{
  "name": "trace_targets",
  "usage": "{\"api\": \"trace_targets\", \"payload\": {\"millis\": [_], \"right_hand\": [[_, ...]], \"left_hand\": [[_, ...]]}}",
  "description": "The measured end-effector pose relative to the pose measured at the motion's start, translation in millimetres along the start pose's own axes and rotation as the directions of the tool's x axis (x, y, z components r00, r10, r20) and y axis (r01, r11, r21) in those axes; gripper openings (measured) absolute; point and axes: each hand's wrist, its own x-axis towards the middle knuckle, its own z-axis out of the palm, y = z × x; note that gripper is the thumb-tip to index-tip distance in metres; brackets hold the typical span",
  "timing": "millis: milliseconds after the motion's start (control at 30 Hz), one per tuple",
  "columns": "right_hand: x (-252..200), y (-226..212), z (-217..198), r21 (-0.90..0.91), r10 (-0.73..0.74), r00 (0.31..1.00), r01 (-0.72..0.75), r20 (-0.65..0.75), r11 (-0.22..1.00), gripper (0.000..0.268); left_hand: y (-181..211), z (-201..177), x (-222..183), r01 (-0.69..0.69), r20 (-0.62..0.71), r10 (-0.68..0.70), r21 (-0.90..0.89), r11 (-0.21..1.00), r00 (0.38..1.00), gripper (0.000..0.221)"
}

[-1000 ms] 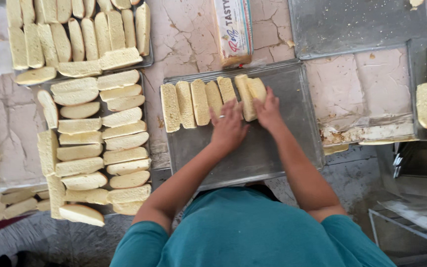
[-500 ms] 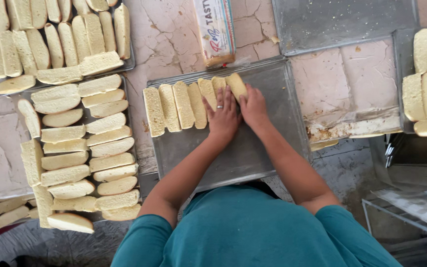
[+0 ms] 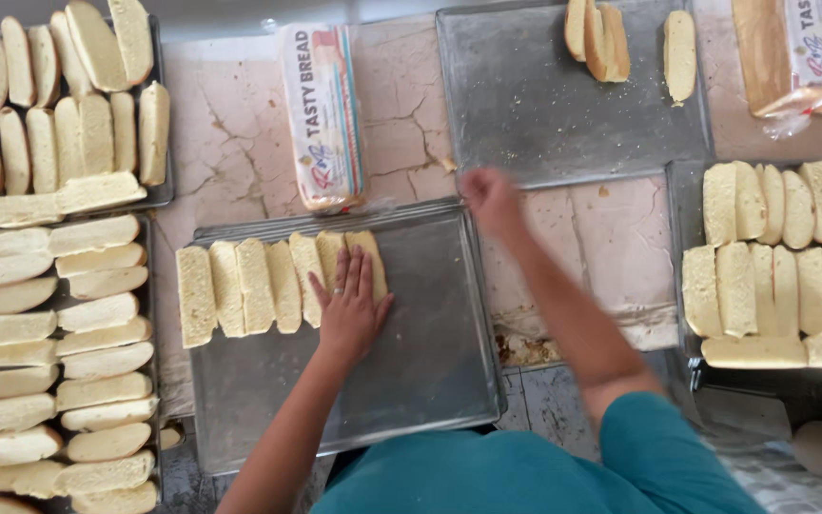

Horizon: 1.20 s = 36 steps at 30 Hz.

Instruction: The person arranges sliced bread rolls on several metal trays by hand, picking them up from the table and placing them in rows on the trays, and eventually picks up a full tray.

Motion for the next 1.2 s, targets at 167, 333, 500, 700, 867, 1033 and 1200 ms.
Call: {"api": "trace_targets", "payload": {"millis": [167,333,500,700,867,1033,1200], "right_hand": [[162,91,-163,-0.719,-0.311,0.921,0.051,-0.235,0.693,0.038],[231,140,-219,-0.927,-0.251,0.948,-0.096,-0.195,0.362,0.102],[231,164,-231,-0.813,-0.050,0.977,-0.142,-0.206,0.565,0.074],[173,113,-223,0.045,0.134,0.908,-0.127,-0.396,0.991,0.051],[43,20,-169,0.673,0.356,0.933,-0.236,-0.044,0.701,0.042],[-84,-15,-45,0.800,0.350,0.931,-0.289,0.106,0.526,0.044],[-145,3,73,0.367,0.170,0.977,-0.114,-0.125,0.923,0.049]], "left_hand": [[6,1,-1,0.033,0.029,-0.035,0.081,0.996,0.999,0.081],[10,3,1,0.066,0.041,-0.071,0.105,0.992,0.997,0.080],[11,4,3,0.091,0.102,-0.102,0.111,0.990,0.990,0.079],[15,-11,6,0.093,0.099,-0.103,0.100,0.991,0.990,0.079],[27,-24,15,0.063,-0.053,-0.079,-0.244,0.968,0.996,0.069],[43,-27,29,-0.046,-0.135,-0.072,-0.709,0.704,0.988,0.058],[37,-39,-15,-0.060,-0.143,-0.027,-0.566,0.822,0.989,0.063]]}}
